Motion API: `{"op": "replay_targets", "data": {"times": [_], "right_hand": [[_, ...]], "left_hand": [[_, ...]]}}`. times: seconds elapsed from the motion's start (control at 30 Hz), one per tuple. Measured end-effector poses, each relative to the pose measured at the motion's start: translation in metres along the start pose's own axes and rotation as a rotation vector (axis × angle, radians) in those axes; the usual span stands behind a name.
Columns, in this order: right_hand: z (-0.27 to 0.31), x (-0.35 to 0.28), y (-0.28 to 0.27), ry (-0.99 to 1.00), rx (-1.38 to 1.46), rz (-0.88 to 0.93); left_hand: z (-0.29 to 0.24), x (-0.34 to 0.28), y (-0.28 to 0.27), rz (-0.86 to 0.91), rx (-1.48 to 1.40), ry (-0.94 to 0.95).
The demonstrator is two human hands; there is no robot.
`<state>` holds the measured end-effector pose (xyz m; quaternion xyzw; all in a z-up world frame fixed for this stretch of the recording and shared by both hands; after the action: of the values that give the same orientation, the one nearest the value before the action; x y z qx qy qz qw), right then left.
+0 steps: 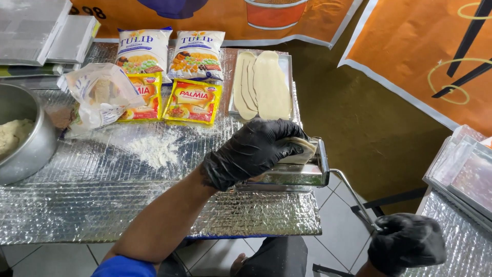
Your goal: Kneading and rolling out dough using a manual pasta machine to create thin sheets.
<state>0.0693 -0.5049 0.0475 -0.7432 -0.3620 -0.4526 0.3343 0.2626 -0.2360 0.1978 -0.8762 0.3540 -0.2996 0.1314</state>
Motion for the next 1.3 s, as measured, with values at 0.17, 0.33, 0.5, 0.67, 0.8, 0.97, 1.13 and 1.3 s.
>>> {"op": "replay_targets", "data": {"times": [0.17, 0.33, 0.5, 0.67, 0.8, 0.97, 1.13, 1.3], "right_hand": [[-0.017, 0.123, 0.032, 0.280, 0.359, -0.020], [0.009, 0.171, 0.155, 0.349, 0.895, 0.051], [0.089, 0.077, 0.292, 0.340, 0.350, 0.702], [0.104, -0.034, 0.253, 0.328, 0.396, 1.036], [0.078, -0.077, 0.168, 0.463, 0.461, 1.222], [0.047, -0.027, 0.034, -0.002, 0.259, 0.539], [-0.006, 0.069, -0.005, 0.576, 0.756, 0.323], [0.004, 0.138, 0.025, -0.015, -0.078, -0.100]], "left_hand": [[0.002, 0.001, -0.001, 0.021, 0.042, 0.043], [0.009, 0.003, 0.005, 0.073, 0.096, 0.017], [0.020, 0.001, 0.007, 0.004, 0.136, 0.066], [0.016, -0.003, 0.010, -0.028, 0.230, 0.012], [0.025, -0.006, 0.009, -0.098, 0.315, -0.084], [0.010, -0.006, 0.004, -0.109, 0.447, 0.129], [0.011, -0.004, -0.001, -0.121, 0.461, 0.167], [0.010, -0.002, 0.000, -0.020, 0.343, 0.148]]}}
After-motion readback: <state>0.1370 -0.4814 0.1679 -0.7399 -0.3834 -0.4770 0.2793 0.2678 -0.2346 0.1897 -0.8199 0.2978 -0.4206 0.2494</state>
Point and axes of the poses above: each hand's wrist, its own x-axis towards the middle knuckle, its own y-axis out of the palm, z = x × y, the point moved 9 cm from there along x, towards the middle knuckle, and after that the axes turned 8 degrees about z, right-handed, at the moved point
